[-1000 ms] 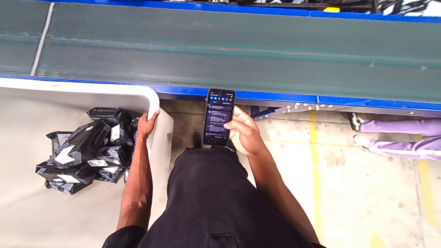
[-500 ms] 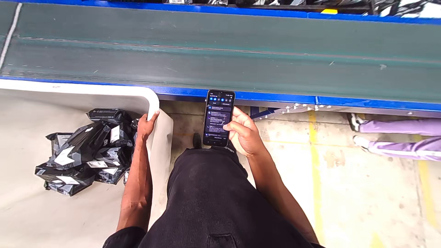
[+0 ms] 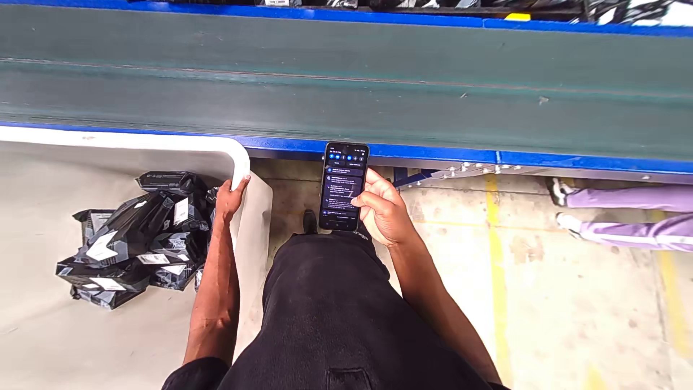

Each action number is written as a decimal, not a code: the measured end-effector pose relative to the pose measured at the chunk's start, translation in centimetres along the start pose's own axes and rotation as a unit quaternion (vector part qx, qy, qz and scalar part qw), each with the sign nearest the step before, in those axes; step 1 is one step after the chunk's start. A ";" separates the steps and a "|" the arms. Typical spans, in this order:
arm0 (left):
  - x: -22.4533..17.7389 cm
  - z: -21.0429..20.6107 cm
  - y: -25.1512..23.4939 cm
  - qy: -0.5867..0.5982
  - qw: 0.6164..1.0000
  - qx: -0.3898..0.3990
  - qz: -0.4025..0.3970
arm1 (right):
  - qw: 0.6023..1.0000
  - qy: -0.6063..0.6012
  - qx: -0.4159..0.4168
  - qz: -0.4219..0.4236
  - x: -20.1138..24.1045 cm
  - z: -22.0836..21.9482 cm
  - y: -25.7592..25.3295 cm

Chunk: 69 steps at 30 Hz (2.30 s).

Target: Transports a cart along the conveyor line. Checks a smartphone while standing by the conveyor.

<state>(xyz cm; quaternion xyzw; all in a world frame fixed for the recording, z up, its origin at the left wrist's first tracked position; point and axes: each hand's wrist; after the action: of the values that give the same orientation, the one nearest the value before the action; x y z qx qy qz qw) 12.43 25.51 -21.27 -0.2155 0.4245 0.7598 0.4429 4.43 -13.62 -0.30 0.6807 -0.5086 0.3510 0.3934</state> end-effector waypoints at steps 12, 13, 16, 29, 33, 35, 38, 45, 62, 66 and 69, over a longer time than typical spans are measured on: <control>0.0 0.0 0.0 -0.002 1.000 -0.002 0.006 | 1.000 0.006 -0.002 0.001 0.0 0.1 0.0; 0.0 0.0 0.0 -0.003 1.000 -0.001 0.006 | 1.000 0.006 -0.001 0.001 0.0 0.1 0.0; 0.0 0.0 0.0 -0.004 1.000 -0.002 0.004 | 1.000 0.006 -0.001 0.002 0.0 0.1 0.0; -0.1 0.0 -0.1 0.002 1.000 0.003 -0.001 | 1.000 0.007 0.004 -0.001 0.0 0.0 -0.3; 0.0 0.0 -0.1 -0.002 1.000 0.001 0.000 | 1.000 0.010 0.004 -0.004 -0.1 0.0 -0.3; 0.0 0.0 -0.1 -0.002 1.000 0.003 0.003 | 1.000 0.010 0.004 -0.002 -0.2 0.1 -0.4; 0.1 0.0 -0.3 -0.002 1.000 -0.001 0.003 | 1.000 -0.001 0.000 -0.004 -0.2 0.0 -0.5; 0.2 0.0 -0.3 -0.002 1.000 0.000 0.003 | 1.000 -0.016 0.010 -0.001 0.0 0.2 -0.6; 0.2 0.0 -0.3 0.002 1.000 0.000 0.001 | 1.000 0.006 -0.004 0.001 -0.1 0.1 -0.6; 0.1 0.0 -0.2 -0.002 1.000 0.000 0.004 | 1.000 -0.020 -0.004 -0.008 -0.1 0.0 -0.8; 0.1 0.0 -0.2 0.003 1.000 0.002 0.003 | 1.000 -0.016 0.000 0.000 -0.2 0.2 -0.8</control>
<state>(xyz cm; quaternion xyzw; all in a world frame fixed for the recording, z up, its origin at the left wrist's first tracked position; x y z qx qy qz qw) 12.52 25.56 -21.45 -0.2154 0.4277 0.7599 0.4396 5.20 -13.62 -0.69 0.6861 -0.5146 0.3400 0.3858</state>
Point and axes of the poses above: each hand's wrist, its own y-axis away from the middle knuckle, its own z-axis out of the back of the hand, x = y × z, and after that the axes turned 6 degrees about y, right-handed
